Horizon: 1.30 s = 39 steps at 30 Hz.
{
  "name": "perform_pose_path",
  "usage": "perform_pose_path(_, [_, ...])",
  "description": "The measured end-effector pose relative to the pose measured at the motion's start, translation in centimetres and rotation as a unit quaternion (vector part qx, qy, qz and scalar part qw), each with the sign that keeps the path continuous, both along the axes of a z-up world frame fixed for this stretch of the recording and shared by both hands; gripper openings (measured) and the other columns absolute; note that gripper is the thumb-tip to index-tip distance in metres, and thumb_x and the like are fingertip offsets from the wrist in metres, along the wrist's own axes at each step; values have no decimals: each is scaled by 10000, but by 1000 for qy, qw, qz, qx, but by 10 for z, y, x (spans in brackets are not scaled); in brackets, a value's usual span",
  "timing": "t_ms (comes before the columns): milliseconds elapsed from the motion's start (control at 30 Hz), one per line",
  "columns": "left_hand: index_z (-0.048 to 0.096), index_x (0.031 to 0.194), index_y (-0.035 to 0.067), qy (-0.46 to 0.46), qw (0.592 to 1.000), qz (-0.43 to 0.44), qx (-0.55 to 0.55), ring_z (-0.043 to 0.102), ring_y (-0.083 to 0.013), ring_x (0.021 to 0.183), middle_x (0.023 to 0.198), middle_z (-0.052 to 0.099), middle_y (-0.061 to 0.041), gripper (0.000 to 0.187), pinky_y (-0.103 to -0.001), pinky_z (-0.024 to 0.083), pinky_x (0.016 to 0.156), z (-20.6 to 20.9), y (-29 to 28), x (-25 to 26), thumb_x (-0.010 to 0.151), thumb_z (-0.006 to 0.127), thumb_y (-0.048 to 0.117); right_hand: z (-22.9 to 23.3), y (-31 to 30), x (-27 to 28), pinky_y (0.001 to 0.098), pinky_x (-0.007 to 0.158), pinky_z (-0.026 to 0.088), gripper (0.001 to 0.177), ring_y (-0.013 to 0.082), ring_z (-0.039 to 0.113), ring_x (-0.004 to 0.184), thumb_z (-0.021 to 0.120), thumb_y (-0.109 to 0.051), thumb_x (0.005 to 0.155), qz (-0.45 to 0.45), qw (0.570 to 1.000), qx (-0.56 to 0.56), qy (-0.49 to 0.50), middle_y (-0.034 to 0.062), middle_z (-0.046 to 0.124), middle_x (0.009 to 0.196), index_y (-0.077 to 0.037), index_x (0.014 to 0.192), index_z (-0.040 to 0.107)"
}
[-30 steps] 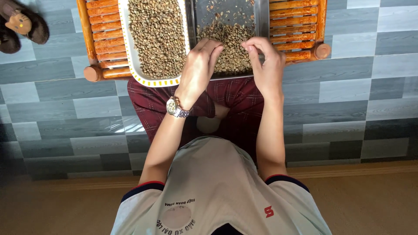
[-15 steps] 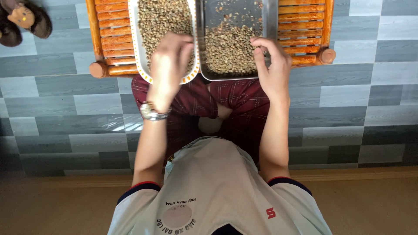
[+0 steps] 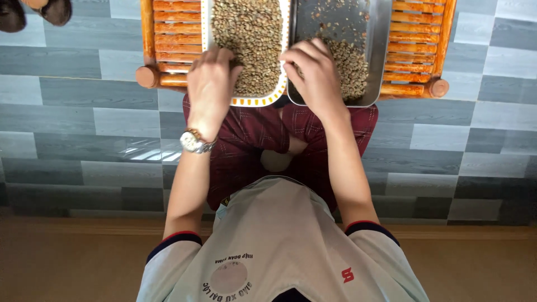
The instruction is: Manually sorting coffee beans by picking them from one tray and placing them into another.
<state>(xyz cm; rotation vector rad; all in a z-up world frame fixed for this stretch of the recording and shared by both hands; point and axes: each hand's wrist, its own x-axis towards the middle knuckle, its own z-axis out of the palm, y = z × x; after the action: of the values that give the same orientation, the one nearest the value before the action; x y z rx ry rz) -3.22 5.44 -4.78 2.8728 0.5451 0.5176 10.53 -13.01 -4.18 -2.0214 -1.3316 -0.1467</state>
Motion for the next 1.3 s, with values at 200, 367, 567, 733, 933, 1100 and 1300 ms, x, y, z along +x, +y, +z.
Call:
perform_pose_path(200, [712, 963, 22, 11, 999, 28, 16, 712, -220, 784, 938, 731, -141, 259, -326, 600, 690, -32, 5, 17, 847, 842, 213, -13, 53, -1, 429, 1078, 449, 317, 223, 596, 1030, 842, -93, 837, 7, 994, -103, -44, 42, 689, 1057, -57, 1130, 726])
perform_pose_path(367, [698, 974, 27, -23, 1000, 18, -4, 697, -238, 806, 948, 708, -131, 209, -348, 578, 687, -17, 5, 15, 813, 808, 101, -19, 73, -6, 396, 1063, 475, 318, 216, 571, 957, 859, -38, 782, 15, 993, -96, -70, 55, 622, 996, -28, 1072, 729])
perform_pose_path(567, [708, 960, 23, -53, 998, 1, -36, 658, -230, 791, 938, 662, -111, 179, -361, 523, 695, -4, 7, 9, 800, 786, 40, -29, 76, -8, 382, 1033, 500, 205, 196, 580, 933, 876, -83, 798, 3, 992, -92, -91, 31, 645, 950, -62, 954, 744])
perform_pose_path(733, [710, 936, 22, -62, 997, -7, -41, 639, -227, 820, 935, 633, -102, 136, -363, 505, 720, -3, 8, 6, 818, 772, 44, -26, 76, -9, 341, 966, 531, 192, 182, 579, 917, 876, -92, 800, 1, 991, -89, -100, 21, 646, 933, -73, 934, 739])
perform_pose_path(933, [709, 921, 20, -61, 997, -10, -45, 609, -221, 794, 945, 620, -100, 107, -370, 503, 724, -5, 9, 5, 834, 765, 48, -15, 75, -11, 353, 1006, 513, 277, 189, 577, 938, 862, -16, 777, 3, 992, -81, -94, 4, 637, 963, -87, 989, 698])
perform_pose_path(1100, [694, 984, 31, -51, 997, -9, -49, 631, -234, 838, 969, 626, -103, 164, -376, 507, 743, 0, 7, 6, 839, 763, 63, -29, 77, -6, 355, 995, 542, 171, 195, 573, 933, 852, -60, 811, 12, 990, -106, -92, 35, 621, 959, -65, 945, 747])
perform_pose_path(1300, [688, 970, 38, -57, 997, -10, -55, 662, -246, 888, 971, 644, -106, 130, -379, 513, 771, -3, 7, 8, 851, 740, 34, -25, 75, -5, 344, 939, 563, 239, 193, 565, 928, 883, -89, 776, 1, 990, -103, -102, 36, 597, 966, -65, 952, 723])
